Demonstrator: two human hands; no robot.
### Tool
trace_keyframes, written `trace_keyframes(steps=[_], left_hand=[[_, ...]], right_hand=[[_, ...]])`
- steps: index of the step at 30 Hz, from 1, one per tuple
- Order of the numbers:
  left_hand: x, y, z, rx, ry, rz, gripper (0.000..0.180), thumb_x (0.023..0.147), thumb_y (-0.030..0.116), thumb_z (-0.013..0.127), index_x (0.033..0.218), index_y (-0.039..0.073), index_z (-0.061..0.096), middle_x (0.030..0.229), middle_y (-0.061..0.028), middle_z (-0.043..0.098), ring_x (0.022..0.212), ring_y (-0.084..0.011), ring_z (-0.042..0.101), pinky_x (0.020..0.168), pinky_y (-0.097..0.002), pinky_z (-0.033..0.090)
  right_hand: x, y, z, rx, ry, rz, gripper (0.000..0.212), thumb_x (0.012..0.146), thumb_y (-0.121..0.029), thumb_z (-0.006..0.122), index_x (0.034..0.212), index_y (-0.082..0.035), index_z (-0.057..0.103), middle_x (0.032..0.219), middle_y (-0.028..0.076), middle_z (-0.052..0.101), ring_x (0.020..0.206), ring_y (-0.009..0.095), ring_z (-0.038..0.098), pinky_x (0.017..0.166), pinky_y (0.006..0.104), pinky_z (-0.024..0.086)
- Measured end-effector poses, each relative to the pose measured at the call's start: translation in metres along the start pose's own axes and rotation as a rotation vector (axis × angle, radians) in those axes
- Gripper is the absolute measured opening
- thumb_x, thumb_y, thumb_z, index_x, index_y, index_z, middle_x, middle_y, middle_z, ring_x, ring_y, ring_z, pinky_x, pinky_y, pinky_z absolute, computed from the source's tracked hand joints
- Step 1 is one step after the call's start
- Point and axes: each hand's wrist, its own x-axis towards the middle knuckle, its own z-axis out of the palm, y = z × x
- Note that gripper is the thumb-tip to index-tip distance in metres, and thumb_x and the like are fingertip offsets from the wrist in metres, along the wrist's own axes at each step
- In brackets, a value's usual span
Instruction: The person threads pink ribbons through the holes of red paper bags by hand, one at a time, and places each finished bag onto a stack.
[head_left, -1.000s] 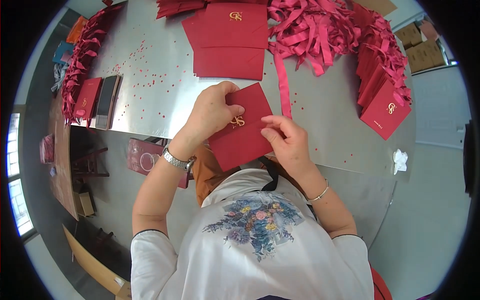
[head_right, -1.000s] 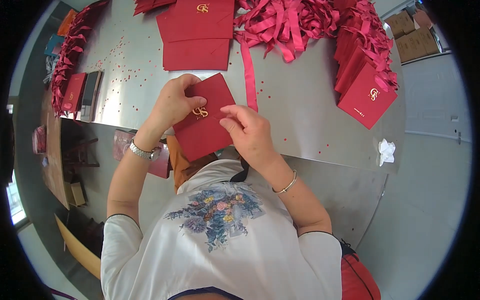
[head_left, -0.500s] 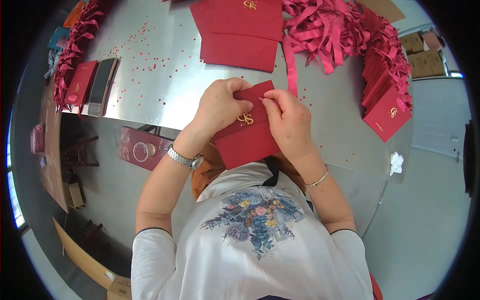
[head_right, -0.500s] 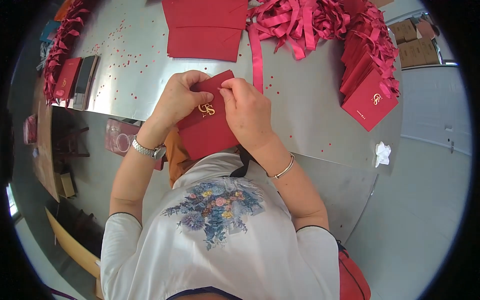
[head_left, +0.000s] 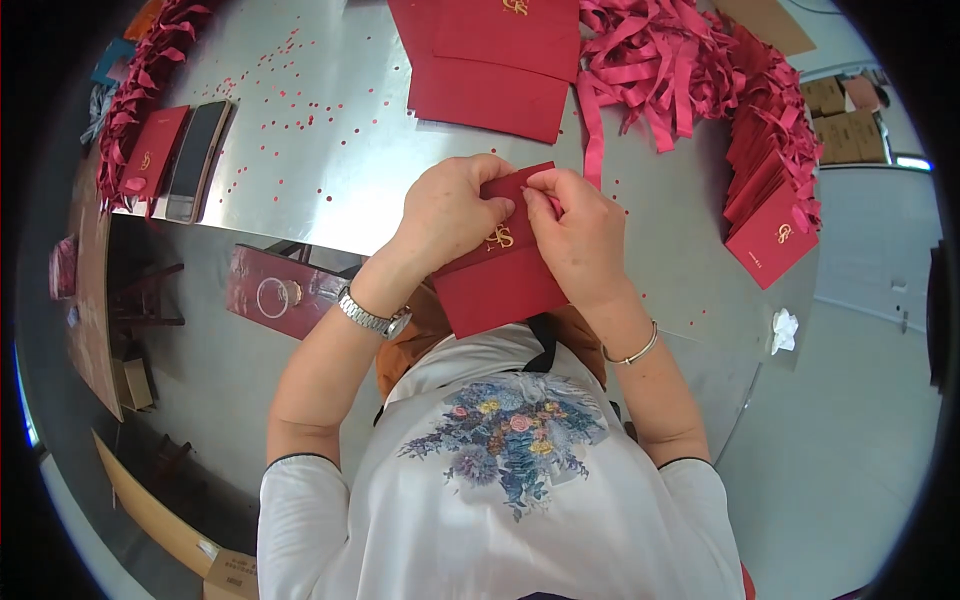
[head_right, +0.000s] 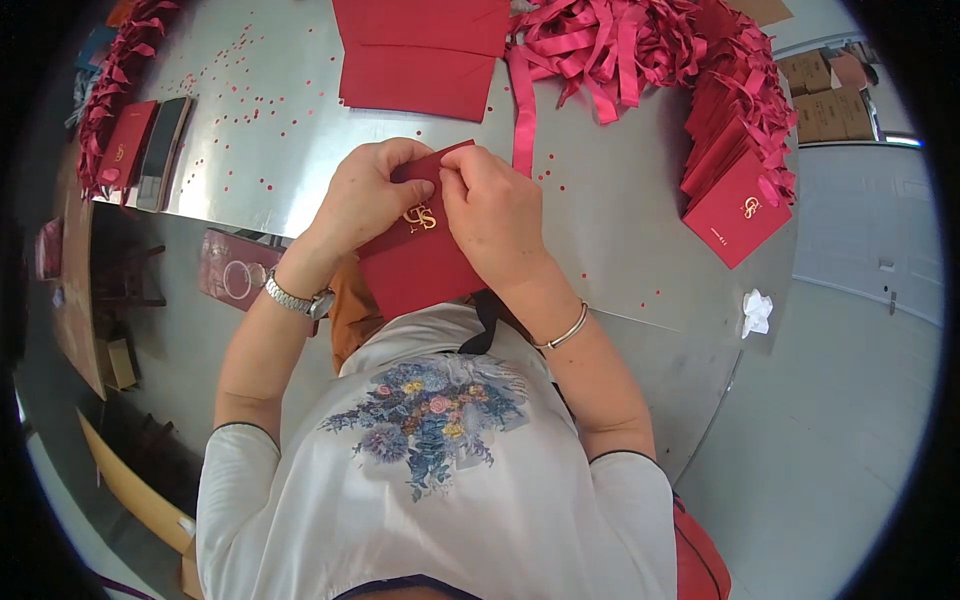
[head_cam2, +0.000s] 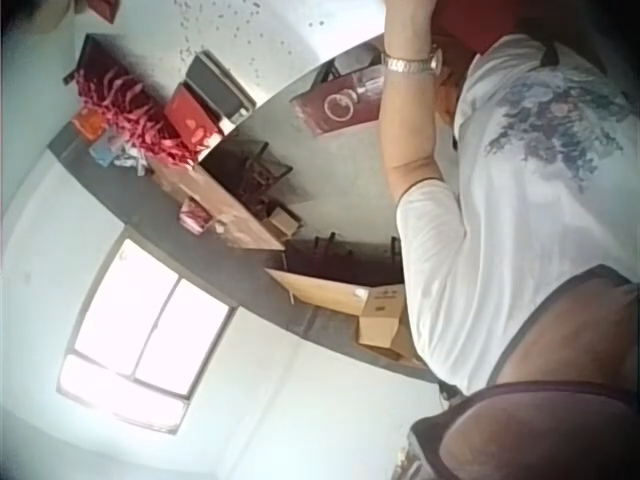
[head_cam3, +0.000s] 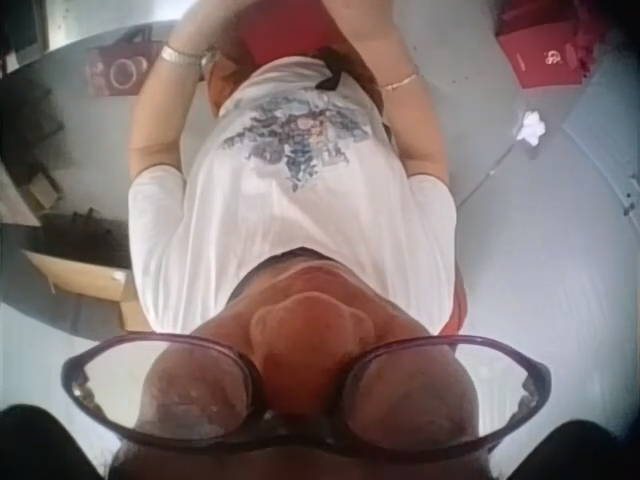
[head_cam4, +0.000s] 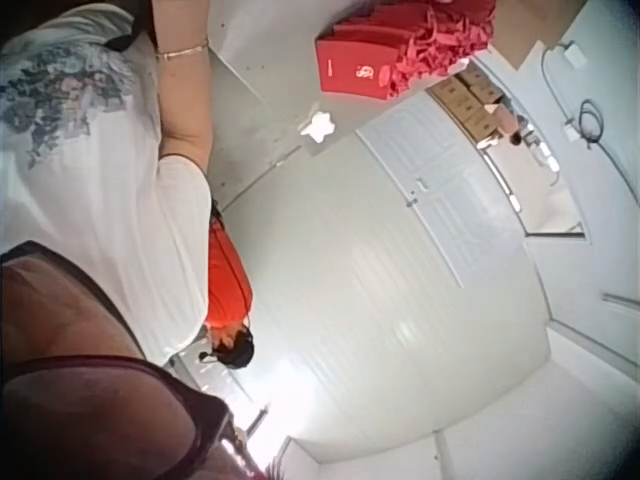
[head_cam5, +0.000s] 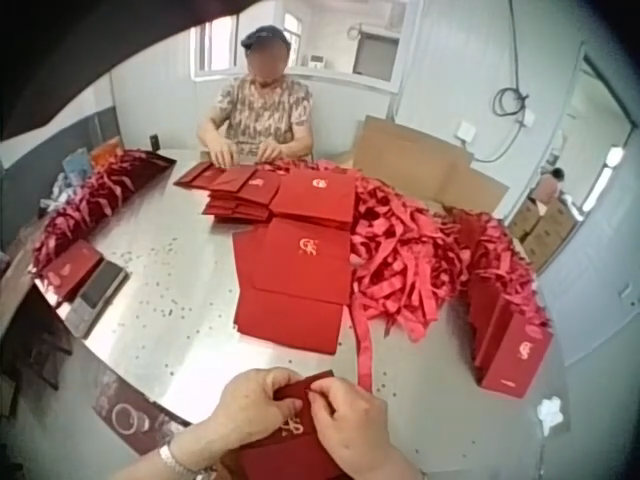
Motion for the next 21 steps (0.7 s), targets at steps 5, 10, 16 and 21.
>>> trace_keyframes(steps=[5, 10, 16, 21], left_hand=[[0.008, 0.001, 0.007, 0.124, 0.051, 0.126, 0.027, 0.078, 0.018, 0.066, 0.103, 0.01, 0.07, 0.095, -0.0141, 0.07, 0.09, -0.0348, 0.066, 0.078, -0.0415, 0.053], [0.014, -0.003, 0.013, -0.007, 0.019, 0.065, 0.029, 0.078, 0.011, 0.071, 0.106, 0.004, 0.071, 0.084, -0.0128, 0.071, 0.074, -0.0218, 0.067, 0.07, -0.0322, 0.052], [0.005, -0.014, 0.013, -0.116, 0.02, 0.028, 0.025, 0.08, -0.002, 0.065, 0.106, -0.003, 0.066, 0.085, -0.0081, 0.069, 0.076, -0.0146, 0.064, 0.071, -0.0286, 0.052], [0.001, -0.016, 0.017, -0.205, 0.031, 0.071, 0.025, 0.082, -0.006, 0.063, 0.107, -0.005, 0.065, 0.091, -0.0094, 0.07, 0.082, -0.0152, 0.065, 0.075, -0.0285, 0.052]], right_hand=[[0.011, 0.007, -0.005, -0.021, -0.094, -0.055, 0.009, 0.085, -0.006, 0.06, 0.093, -0.003, 0.063, 0.085, 0.019, 0.066, 0.076, 0.04, 0.064, 0.066, 0.0463, 0.052], [0.021, 0.021, -0.001, 0.249, -0.143, 0.199, 0.015, 0.08, -0.006, 0.058, 0.089, -0.001, 0.068, 0.084, 0.023, 0.067, 0.08, 0.037, 0.068, 0.069, 0.0431, 0.054], [0.013, 0.008, 0.006, 0.109, -0.239, 0.139, 0.014, 0.073, -0.004, 0.06, 0.084, 0.001, 0.067, 0.084, 0.023, 0.067, 0.083, 0.039, 0.066, 0.074, 0.0461, 0.052], [0.018, 0.002, 0.002, 0.066, -0.251, 0.146, 0.016, 0.071, -0.003, 0.062, 0.084, 0.006, 0.062, 0.081, 0.026, 0.066, 0.081, 0.042, 0.066, 0.07, 0.0481, 0.052]])
